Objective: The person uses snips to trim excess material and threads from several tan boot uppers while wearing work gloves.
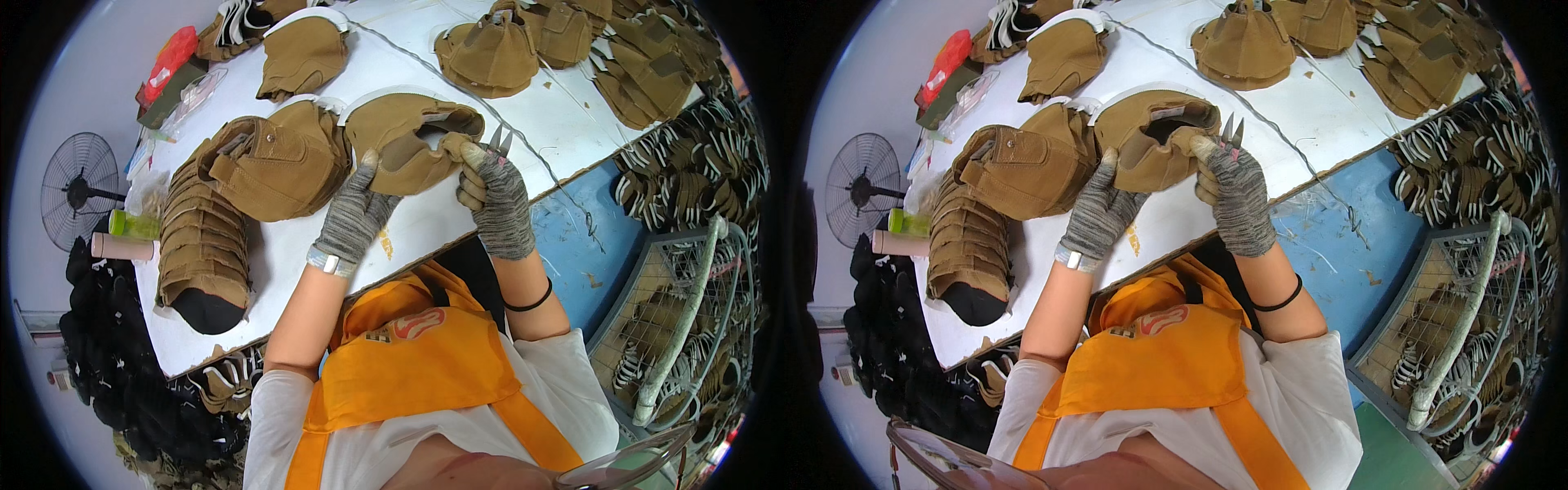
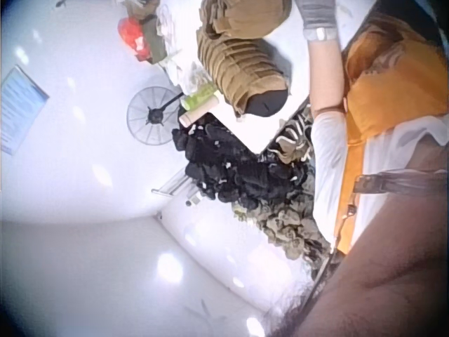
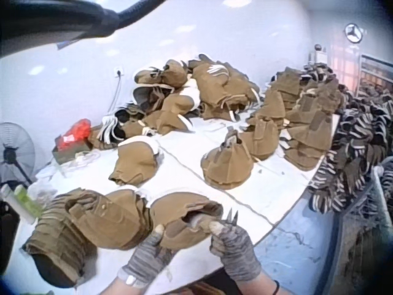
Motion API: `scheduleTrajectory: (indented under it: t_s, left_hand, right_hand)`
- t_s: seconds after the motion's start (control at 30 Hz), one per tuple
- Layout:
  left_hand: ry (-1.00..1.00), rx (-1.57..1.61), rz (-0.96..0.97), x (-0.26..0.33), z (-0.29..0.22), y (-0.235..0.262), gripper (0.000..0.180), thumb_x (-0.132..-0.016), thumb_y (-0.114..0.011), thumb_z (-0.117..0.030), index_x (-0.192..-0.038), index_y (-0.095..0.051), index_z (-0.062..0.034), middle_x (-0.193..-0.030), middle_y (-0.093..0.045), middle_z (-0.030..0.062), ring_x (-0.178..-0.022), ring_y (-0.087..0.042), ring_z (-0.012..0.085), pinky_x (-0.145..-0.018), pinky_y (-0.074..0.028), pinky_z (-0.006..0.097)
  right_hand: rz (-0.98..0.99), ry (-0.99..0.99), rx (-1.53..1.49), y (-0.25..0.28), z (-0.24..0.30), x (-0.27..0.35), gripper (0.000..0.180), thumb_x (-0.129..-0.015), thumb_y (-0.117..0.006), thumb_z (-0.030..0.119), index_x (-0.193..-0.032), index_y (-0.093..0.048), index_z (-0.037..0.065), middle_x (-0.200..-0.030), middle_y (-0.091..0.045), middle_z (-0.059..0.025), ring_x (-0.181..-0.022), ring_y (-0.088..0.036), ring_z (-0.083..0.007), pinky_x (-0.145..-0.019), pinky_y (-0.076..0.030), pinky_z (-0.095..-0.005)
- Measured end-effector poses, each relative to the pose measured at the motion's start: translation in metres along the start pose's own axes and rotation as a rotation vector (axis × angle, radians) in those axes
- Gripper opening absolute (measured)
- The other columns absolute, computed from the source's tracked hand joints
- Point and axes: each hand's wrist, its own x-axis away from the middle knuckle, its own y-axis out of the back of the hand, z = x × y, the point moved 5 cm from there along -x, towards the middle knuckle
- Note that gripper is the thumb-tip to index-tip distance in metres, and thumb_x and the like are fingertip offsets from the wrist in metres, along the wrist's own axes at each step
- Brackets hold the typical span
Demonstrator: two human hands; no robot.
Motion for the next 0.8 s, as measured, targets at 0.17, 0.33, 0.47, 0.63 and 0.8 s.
scheduleTrajectory:
  t_s: [0.17, 0.33, 0.47, 0.63, 0.8]
  left_hand:
    - [0.049, -0.189, -0.088, 0.085, 0.019, 0.015, 0.051, -0.091, -0.06, -0.029, -0.13, -0.045, -0.0002, -0.13, -0.05, 0.014, -0.122, -0.047, 0.0224, -0.105, -0.036, 0.032]
    - [0.013, -0.789, 0.119, 0.104, 0.035, 0.002, 0.043, -0.095, -0.054, -0.021, -0.131, -0.047, 0.0014, -0.128, -0.054, 0.01, -0.115, -0.051, 0.016, -0.1, -0.039, 0.028]
    - [-0.291, -0.997, 0.052, 0.083, 0.028, -0.013, 0.037, -0.094, -0.056, -0.021, -0.123, -0.054, 0.0019, -0.112, -0.062, 0.0082, -0.102, -0.056, 0.0124, -0.087, -0.045, 0.025]
    - [-0.37, -1.272, 0.034, 0.07, 0.028, -0.017, 0.026, -0.091, -0.058, -0.016, -0.112, -0.06, 0.0007, -0.099, -0.065, 0.0119, -0.087, -0.063, 0.0208, -0.075, -0.051, 0.027]
    - [-0.704, -1.399, 0.149, 0.068, 0.025, -0.02, 0.021, -0.088, -0.059, -0.01, -0.108, -0.064, -0.003, -0.094, -0.066, 0.0115, -0.079, -0.065, 0.0231, -0.067, -0.052, 0.028]
  right_hand:
    - [-0.036, 0.033, -0.009, -0.004, -0.022, 0.01, 0.012, -0.087, -0.064, 0.02, -0.084, -0.058, 0.009, -0.055, -0.038, 0.0085, -0.042, -0.029, -0.0035, -0.04, -0.025, -0.0194]
    - [-0.018, 0.227, 0.405, -0.008, -0.03, 0.034, 0.023, -0.086, -0.067, 0.02, -0.097, -0.066, 0.0, -0.079, -0.061, -0.0003, -0.073, -0.053, -0.0069, -0.068, -0.045, -0.0226]
    - [0.012, 0.287, 0.448, -0.016, -0.028, 0.045, 0.019, -0.088, -0.065, 0.015, -0.096, -0.064, -0.002, -0.082, -0.063, -0.0013, -0.074, -0.054, -0.0084, -0.069, -0.046, -0.023]
    - [0.063, 0.509, 0.687, -0.012, -0.026, 0.044, 0.016, -0.087, -0.064, 0.012, -0.096, -0.064, -0.002, -0.078, -0.063, -0.0042, -0.068, -0.055, -0.009, -0.063, -0.047, -0.023]
    - [0.095, 0.438, 0.652, -0.015, -0.026, 0.04, 0.016, -0.086, -0.064, 0.012, -0.095, -0.063, -0.002, -0.079, -0.064, -0.0058, -0.069, -0.057, -0.0105, -0.065, -0.049, -0.0244]
